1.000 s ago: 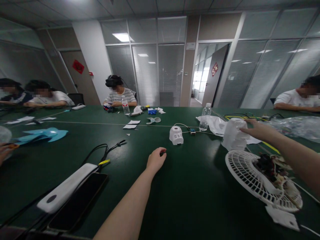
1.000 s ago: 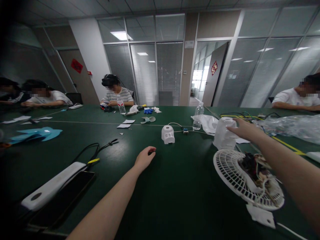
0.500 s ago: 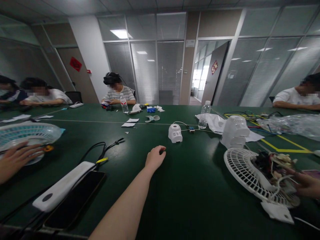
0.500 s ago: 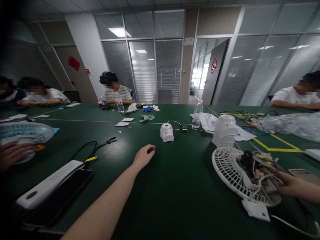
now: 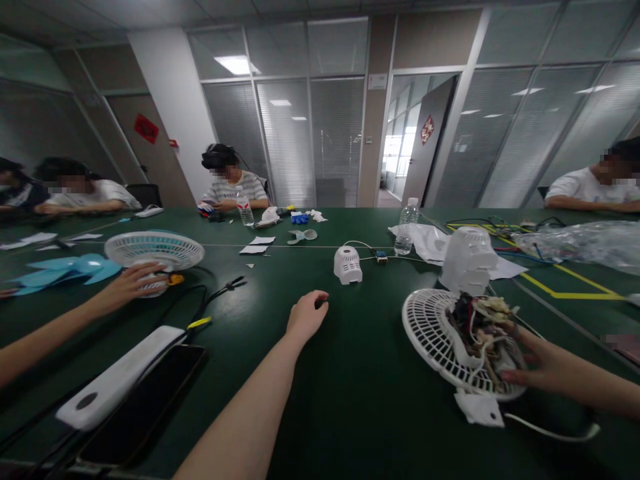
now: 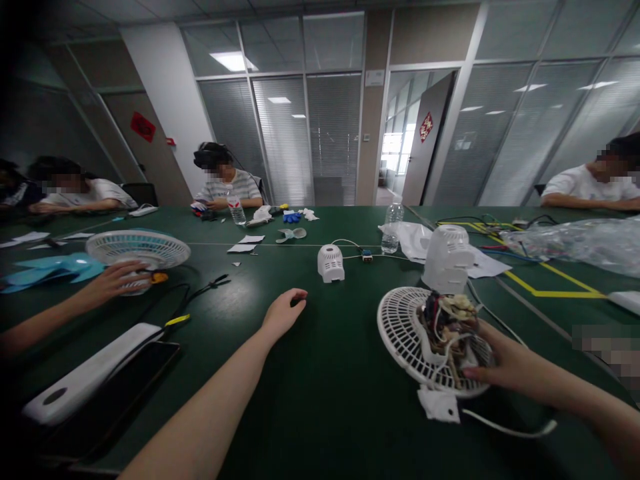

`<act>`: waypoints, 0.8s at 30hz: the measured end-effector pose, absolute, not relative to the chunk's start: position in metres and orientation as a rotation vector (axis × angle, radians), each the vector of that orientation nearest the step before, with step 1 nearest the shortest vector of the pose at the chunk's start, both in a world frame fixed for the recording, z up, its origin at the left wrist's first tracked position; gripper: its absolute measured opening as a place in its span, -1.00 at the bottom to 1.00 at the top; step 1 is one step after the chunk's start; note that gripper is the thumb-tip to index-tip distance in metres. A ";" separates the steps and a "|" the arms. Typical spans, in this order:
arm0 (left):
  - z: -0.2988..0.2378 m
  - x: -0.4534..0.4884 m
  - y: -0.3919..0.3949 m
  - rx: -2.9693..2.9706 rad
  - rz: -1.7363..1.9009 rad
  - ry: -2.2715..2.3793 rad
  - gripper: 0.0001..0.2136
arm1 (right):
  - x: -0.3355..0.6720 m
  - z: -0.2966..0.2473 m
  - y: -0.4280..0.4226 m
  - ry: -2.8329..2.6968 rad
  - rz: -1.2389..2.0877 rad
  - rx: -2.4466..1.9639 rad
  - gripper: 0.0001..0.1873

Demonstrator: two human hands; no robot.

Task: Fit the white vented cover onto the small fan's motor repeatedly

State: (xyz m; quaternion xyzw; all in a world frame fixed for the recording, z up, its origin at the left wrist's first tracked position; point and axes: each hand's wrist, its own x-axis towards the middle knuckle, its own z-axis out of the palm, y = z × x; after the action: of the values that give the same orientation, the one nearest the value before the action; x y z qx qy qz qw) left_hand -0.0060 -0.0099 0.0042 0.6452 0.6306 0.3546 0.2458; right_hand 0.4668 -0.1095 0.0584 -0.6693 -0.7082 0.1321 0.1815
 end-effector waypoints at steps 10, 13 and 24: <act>0.002 -0.002 -0.005 1.660 1.071 1.651 -0.75 | 0.297 0.070 -0.107 -2.332 0.472 -1.672 0.04; 0.000 -0.006 -0.002 1.604 1.134 1.606 -0.74 | 0.263 0.065 -0.101 -2.326 0.409 -1.628 0.01; 0.002 -0.008 0.002 1.499 1.246 1.485 -0.71 | 0.267 0.084 -0.068 -2.398 0.678 -1.498 0.03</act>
State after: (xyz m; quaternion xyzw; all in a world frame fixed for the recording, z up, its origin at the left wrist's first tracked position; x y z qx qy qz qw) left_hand -0.0078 0.0018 0.0021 0.5754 0.5701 0.4786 0.3388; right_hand 0.2667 -0.0680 0.0837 -0.5116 -0.8191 0.2317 0.1169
